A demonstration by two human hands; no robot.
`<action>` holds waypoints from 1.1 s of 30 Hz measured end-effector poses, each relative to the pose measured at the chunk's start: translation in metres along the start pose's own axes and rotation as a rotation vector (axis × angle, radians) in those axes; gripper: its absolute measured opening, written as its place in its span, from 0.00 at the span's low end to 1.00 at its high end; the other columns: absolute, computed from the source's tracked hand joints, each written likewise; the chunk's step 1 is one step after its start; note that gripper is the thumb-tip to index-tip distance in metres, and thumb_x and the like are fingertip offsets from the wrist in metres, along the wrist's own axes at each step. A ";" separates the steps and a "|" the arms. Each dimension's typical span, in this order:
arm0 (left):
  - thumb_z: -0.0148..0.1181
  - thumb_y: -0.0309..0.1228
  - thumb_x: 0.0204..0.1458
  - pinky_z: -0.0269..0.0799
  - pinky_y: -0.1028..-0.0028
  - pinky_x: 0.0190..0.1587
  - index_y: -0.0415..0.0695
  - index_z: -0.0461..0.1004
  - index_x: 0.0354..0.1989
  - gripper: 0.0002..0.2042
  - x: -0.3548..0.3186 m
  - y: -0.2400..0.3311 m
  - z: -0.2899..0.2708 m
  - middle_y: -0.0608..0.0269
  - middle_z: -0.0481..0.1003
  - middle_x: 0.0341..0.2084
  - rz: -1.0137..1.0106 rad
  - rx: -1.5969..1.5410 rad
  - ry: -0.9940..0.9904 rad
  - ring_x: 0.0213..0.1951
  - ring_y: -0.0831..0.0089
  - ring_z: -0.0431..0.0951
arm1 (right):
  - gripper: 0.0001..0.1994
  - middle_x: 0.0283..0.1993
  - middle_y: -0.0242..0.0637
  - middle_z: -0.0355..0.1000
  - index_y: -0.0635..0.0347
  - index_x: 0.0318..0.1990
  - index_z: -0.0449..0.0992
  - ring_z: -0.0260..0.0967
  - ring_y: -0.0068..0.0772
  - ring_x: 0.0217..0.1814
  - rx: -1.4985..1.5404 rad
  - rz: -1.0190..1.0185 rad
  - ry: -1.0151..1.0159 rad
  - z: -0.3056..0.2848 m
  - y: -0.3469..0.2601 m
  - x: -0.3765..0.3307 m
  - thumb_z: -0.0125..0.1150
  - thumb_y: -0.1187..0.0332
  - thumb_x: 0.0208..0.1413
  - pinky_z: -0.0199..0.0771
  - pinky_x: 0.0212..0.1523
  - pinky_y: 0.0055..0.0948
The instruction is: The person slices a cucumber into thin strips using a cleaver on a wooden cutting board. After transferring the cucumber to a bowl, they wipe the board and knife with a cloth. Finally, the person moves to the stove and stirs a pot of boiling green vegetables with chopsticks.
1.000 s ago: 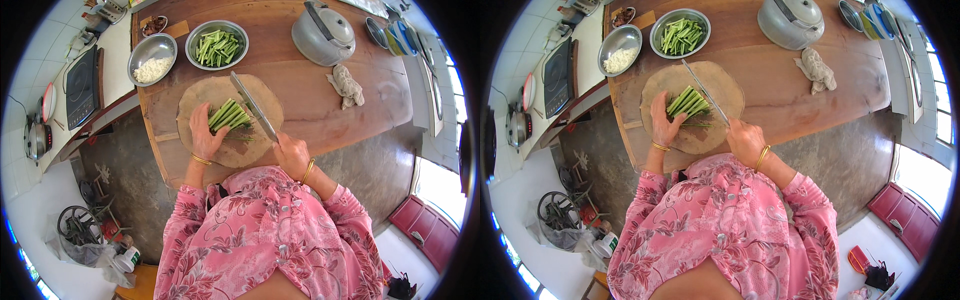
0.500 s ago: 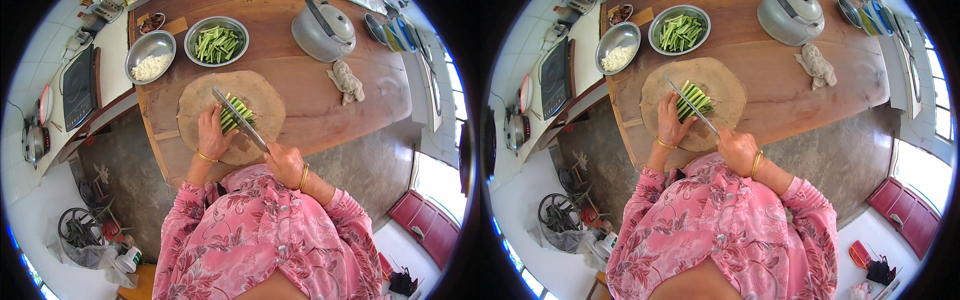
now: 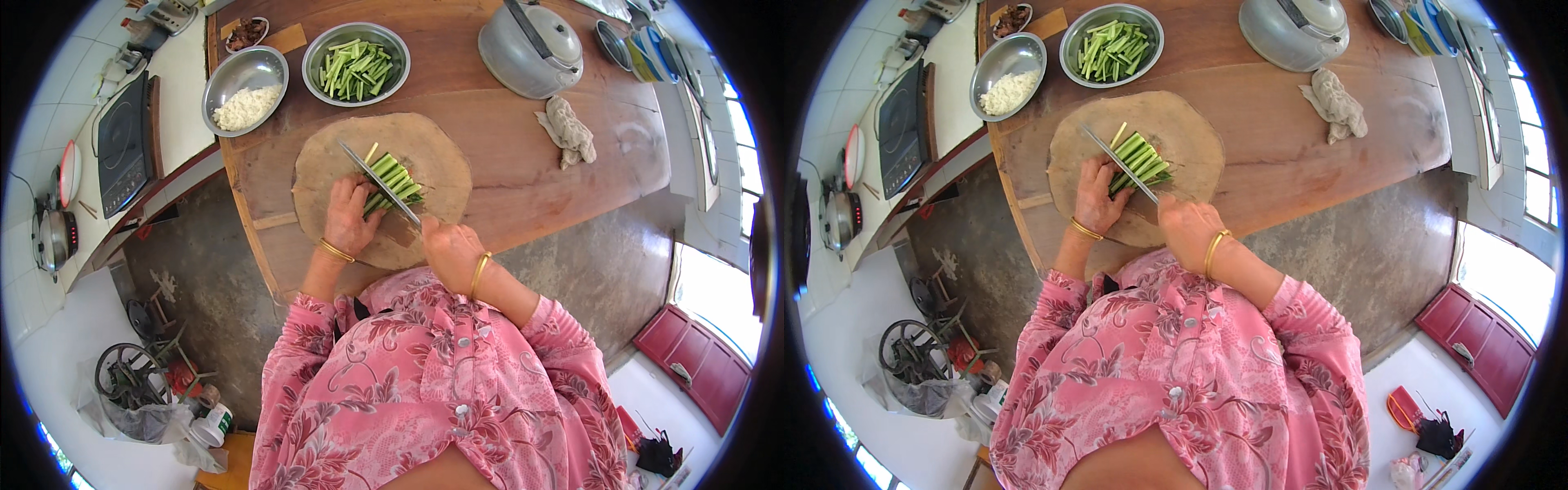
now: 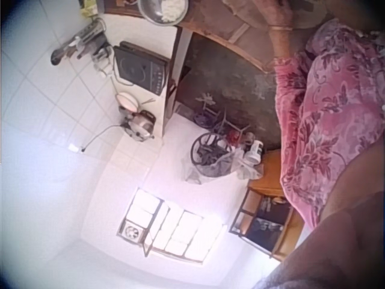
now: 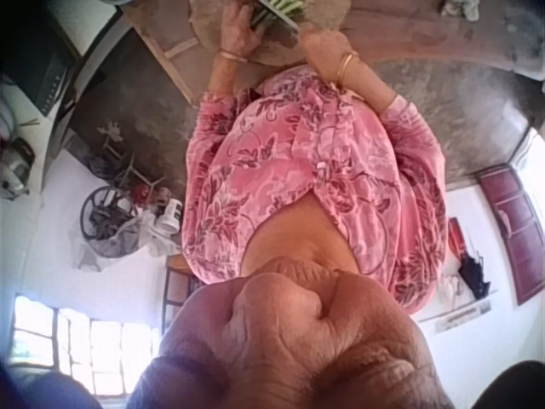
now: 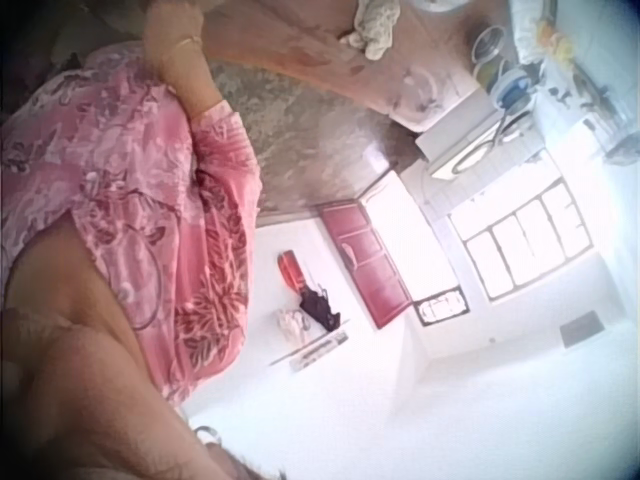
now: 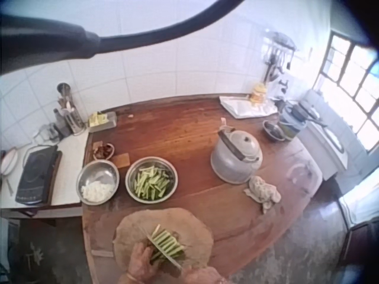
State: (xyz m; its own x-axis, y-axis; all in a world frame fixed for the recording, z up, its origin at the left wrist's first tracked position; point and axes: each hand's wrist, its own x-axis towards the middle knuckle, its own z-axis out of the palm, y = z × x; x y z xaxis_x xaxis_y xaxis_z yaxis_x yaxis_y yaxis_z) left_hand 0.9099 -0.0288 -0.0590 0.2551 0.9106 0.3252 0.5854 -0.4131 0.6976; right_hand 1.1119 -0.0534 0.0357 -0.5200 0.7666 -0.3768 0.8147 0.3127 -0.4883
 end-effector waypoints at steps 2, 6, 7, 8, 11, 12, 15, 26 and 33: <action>0.66 0.21 0.29 0.64 0.62 0.47 0.37 0.69 0.36 0.20 0.000 0.002 0.001 0.50 0.67 0.41 -0.017 -0.002 -0.005 0.44 0.53 0.67 | 0.11 0.28 0.55 0.72 0.70 0.35 0.62 0.72 0.55 0.31 0.011 -0.010 0.064 0.011 0.003 0.006 0.52 0.77 0.43 0.71 0.30 0.45; 0.66 0.28 0.35 0.62 0.61 0.49 0.37 0.69 0.42 0.22 0.002 -0.004 -0.009 0.50 0.67 0.44 -0.050 -0.032 0.001 0.46 0.54 0.67 | 0.07 0.26 0.48 0.72 0.67 0.33 0.65 0.72 0.47 0.26 0.092 -0.179 0.287 0.025 0.034 -0.001 0.53 0.76 0.47 0.72 0.26 0.37; 0.66 0.32 0.38 0.61 0.61 0.51 0.37 0.68 0.44 0.23 0.003 -0.008 -0.011 0.50 0.67 0.46 -0.107 -0.079 -0.001 0.48 0.53 0.66 | 0.05 0.24 0.45 0.72 0.66 0.32 0.65 0.71 0.42 0.24 0.092 -0.248 0.380 0.023 0.041 -0.008 0.52 0.75 0.49 0.71 0.24 0.34; 0.65 0.35 0.41 0.60 0.61 0.53 0.38 0.68 0.46 0.24 0.003 -0.011 -0.015 0.49 0.67 0.48 -0.170 -0.124 -0.008 0.49 0.53 0.66 | 0.04 0.23 0.42 0.72 0.65 0.31 0.66 0.71 0.37 0.22 0.098 -0.317 0.469 0.024 0.045 -0.014 0.52 0.74 0.51 0.71 0.23 0.31; 0.59 0.47 0.48 0.56 0.61 0.58 0.37 0.64 0.53 0.29 0.024 -0.034 -0.017 0.49 0.65 0.53 0.065 0.020 -0.029 0.55 0.51 0.63 | 0.07 0.20 0.33 0.69 0.63 0.28 0.66 0.66 0.22 0.19 1.057 0.243 0.310 0.018 0.051 -0.029 0.52 0.71 0.56 0.67 0.20 0.21; 0.51 0.57 0.48 0.51 0.59 0.62 0.37 0.62 0.56 0.36 0.033 -0.037 -0.019 0.49 0.63 0.55 0.040 -0.003 -0.120 0.60 0.51 0.58 | 0.09 0.19 0.29 0.66 0.62 0.26 0.66 0.63 0.16 0.19 1.105 0.183 0.363 0.024 0.064 -0.032 0.51 0.70 0.58 0.63 0.19 0.17; 0.47 0.62 0.45 0.51 0.57 0.62 0.37 0.61 0.56 0.40 0.049 -0.043 -0.016 0.51 0.62 0.56 0.230 0.248 -0.277 0.61 0.51 0.56 | 0.09 0.18 0.30 0.66 0.61 0.25 0.66 0.63 0.18 0.17 1.260 0.312 0.366 0.046 0.099 -0.037 0.52 0.71 0.57 0.63 0.17 0.19; 0.49 0.63 0.43 0.51 0.55 0.61 0.37 0.60 0.57 0.42 0.013 -0.010 0.005 0.50 0.60 0.57 0.089 0.294 -0.227 0.61 0.49 0.56 | 0.08 0.17 0.30 0.66 0.63 0.27 0.68 0.63 0.19 0.15 1.375 0.277 0.147 0.066 0.100 -0.023 0.53 0.70 0.56 0.63 0.15 0.20; 0.51 0.58 0.48 0.51 0.57 0.61 0.33 0.54 0.59 0.42 0.000 0.015 0.034 0.41 0.57 0.58 -0.176 0.160 0.058 0.60 0.46 0.56 | 0.09 0.17 0.30 0.66 0.64 0.26 0.66 0.63 0.19 0.14 1.279 0.232 0.044 0.068 0.067 0.006 0.51 0.70 0.57 0.62 0.14 0.21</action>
State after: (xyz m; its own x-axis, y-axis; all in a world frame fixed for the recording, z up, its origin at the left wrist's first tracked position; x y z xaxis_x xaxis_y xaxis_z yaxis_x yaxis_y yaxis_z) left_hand 0.9447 -0.0346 -0.0699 0.0962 0.9643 0.2468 0.7324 -0.2365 0.6385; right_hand 1.1461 -0.0658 -0.0524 -0.3721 0.7556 -0.5391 0.0511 -0.5633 -0.8247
